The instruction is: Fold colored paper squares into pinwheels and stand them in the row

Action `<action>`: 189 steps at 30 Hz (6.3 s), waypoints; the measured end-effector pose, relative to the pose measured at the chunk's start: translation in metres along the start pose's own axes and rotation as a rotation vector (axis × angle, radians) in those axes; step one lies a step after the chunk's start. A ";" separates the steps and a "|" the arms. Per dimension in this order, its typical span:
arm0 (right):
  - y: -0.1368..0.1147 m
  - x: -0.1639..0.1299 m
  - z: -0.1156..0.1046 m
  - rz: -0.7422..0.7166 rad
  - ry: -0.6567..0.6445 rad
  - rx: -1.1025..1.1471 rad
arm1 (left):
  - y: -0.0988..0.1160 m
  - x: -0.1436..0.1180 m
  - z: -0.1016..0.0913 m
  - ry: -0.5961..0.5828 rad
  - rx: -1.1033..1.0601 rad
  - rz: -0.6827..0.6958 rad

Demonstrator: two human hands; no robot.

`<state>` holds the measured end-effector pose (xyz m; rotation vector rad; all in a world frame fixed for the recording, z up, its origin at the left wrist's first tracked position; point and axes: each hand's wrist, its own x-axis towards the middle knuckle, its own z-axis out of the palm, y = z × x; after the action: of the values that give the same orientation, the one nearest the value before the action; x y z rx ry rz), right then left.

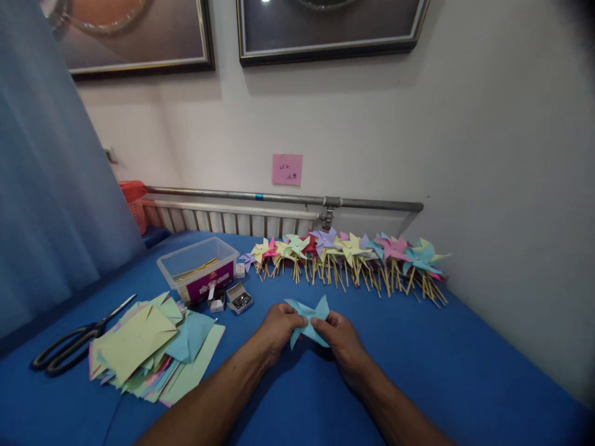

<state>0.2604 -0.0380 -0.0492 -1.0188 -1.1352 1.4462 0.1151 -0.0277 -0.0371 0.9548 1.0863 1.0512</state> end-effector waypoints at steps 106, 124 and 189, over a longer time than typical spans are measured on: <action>0.009 0.005 -0.003 -0.064 0.162 -0.049 | 0.080 -0.001 -0.075 0.320 1.596 0.247; 0.014 0.007 -0.005 -0.043 0.143 -0.088 | 0.056 0.009 -0.109 0.175 1.711 0.096; 0.007 0.002 0.000 -0.013 0.136 -0.066 | 0.033 0.001 -0.081 0.059 1.567 0.167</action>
<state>0.2586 -0.0367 -0.0557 -1.1366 -1.0947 1.3164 0.0307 -0.0117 -0.0220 2.2405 1.8969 0.1396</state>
